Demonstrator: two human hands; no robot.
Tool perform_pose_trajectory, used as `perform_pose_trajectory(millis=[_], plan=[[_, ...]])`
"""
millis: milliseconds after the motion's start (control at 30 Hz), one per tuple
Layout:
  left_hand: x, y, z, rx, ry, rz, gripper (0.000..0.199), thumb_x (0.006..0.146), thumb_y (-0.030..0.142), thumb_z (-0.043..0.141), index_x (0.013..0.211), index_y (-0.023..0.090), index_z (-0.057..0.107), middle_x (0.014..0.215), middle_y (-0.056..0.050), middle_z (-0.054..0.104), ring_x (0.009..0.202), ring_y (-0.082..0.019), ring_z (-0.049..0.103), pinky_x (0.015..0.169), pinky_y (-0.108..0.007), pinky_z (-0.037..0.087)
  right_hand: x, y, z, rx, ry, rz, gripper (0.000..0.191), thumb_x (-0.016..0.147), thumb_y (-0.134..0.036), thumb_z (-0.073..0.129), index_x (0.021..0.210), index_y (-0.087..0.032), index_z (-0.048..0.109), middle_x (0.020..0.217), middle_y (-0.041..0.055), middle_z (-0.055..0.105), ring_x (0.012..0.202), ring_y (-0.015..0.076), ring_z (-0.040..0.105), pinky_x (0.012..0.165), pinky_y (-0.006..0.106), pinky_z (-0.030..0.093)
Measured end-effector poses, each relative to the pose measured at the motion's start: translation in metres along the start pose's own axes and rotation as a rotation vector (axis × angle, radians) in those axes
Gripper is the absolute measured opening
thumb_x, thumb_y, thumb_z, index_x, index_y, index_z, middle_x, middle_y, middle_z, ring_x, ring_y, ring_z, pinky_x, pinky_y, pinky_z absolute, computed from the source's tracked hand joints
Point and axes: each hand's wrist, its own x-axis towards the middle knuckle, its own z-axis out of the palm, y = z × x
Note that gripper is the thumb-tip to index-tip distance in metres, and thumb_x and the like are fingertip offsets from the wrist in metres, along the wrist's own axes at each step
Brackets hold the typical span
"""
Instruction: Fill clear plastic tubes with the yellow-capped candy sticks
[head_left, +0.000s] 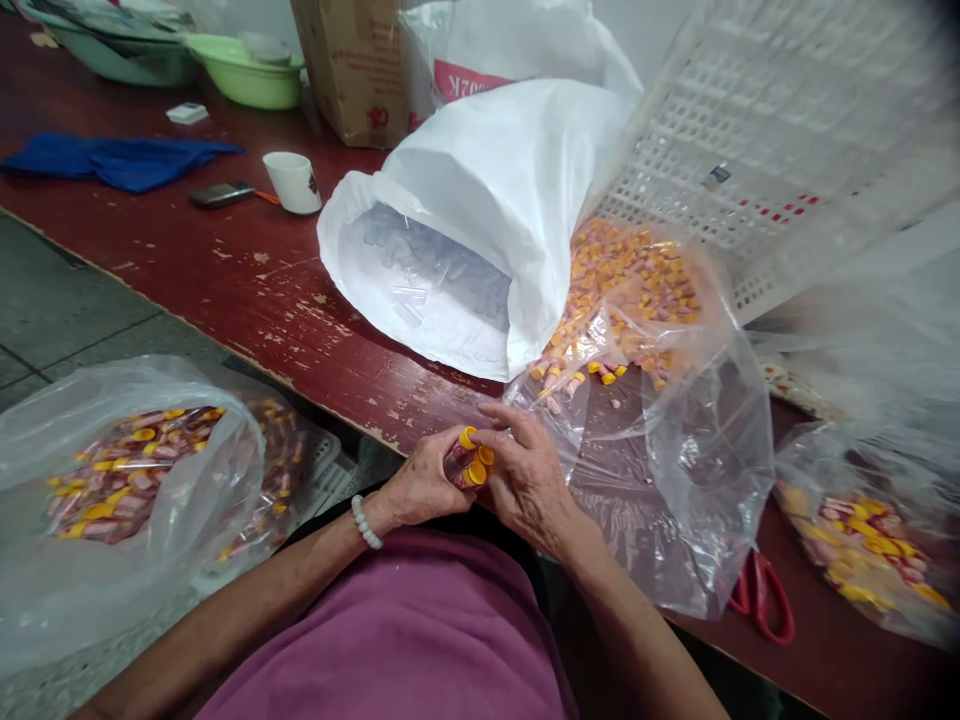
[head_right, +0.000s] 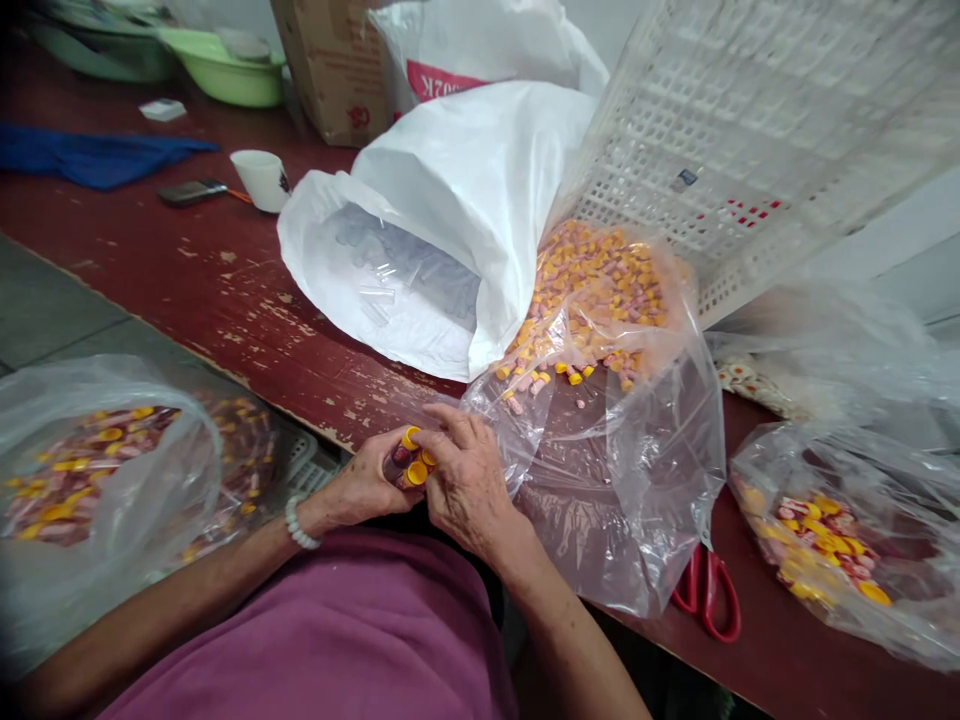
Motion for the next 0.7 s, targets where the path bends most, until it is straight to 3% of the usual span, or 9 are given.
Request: perform_pose_trajectory(millis=[133,367,500,600,700], plan=[[0.001,0.0,-0.003,0.038,-0.035,-0.01,0.035,0.055,0.008,0.063,0.089,0.014,0.055,0.079,0.002,0.056,0.071,-0.012,0.049,0.063,-0.022,0.041,-0.001,-0.002,-0.002,0.063,-0.036,-0.033,0.039,0.069,-0.004,0.043,0.102,-0.019,0.056,0.11,0.0065,0.06,0.098,0.0209,0.051,0.089,0.04,0.04],[0.003,0.003,-0.003,-0.008,-0.039,-0.029,0.044,0.053,0.007,0.064,0.096,0.013,0.056,0.089,-0.002,0.062,0.079,-0.016,0.055,0.069,-0.025,0.045,-0.002,-0.009,0.007,-0.035,-0.08,0.023,0.036,0.069,-0.007,0.048,0.102,-0.017,0.057,0.11,0.0082,0.061,0.098,0.0241,0.05,0.088,0.042,0.039],[0.004,0.0,-0.002,-0.067,-0.019,-0.022,0.042,0.054,0.007,0.064,0.095,0.013,0.056,0.091,-0.002,0.062,0.08,-0.016,0.057,0.07,-0.025,0.046,0.004,-0.004,0.001,0.094,-0.092,-0.042,0.043,0.066,-0.004,0.044,0.103,-0.019,0.058,0.111,0.0066,0.062,0.101,0.0211,0.053,0.09,0.039,0.041],[0.004,-0.006,-0.001,-0.172,0.004,-0.099,0.031,0.056,0.009,0.066,0.084,0.015,0.052,0.08,0.001,0.059,0.073,-0.013,0.057,0.065,-0.023,0.046,0.004,0.027,-0.018,0.155,0.109,0.083,0.044,0.07,-0.006,0.041,0.108,-0.02,0.057,0.112,0.0059,0.062,0.102,0.0185,0.056,0.088,0.036,0.044],[0.005,-0.011,0.001,-0.331,-0.004,-0.144,0.032,0.057,0.011,0.069,0.078,0.016,0.046,0.079,0.002,0.058,0.076,-0.013,0.06,0.066,-0.022,0.048,0.0,0.093,-0.045,-0.084,0.453,0.408,0.029,0.079,-0.015,0.039,0.099,-0.018,0.06,0.095,0.007,0.066,0.086,0.0177,0.06,0.078,0.033,0.048]])
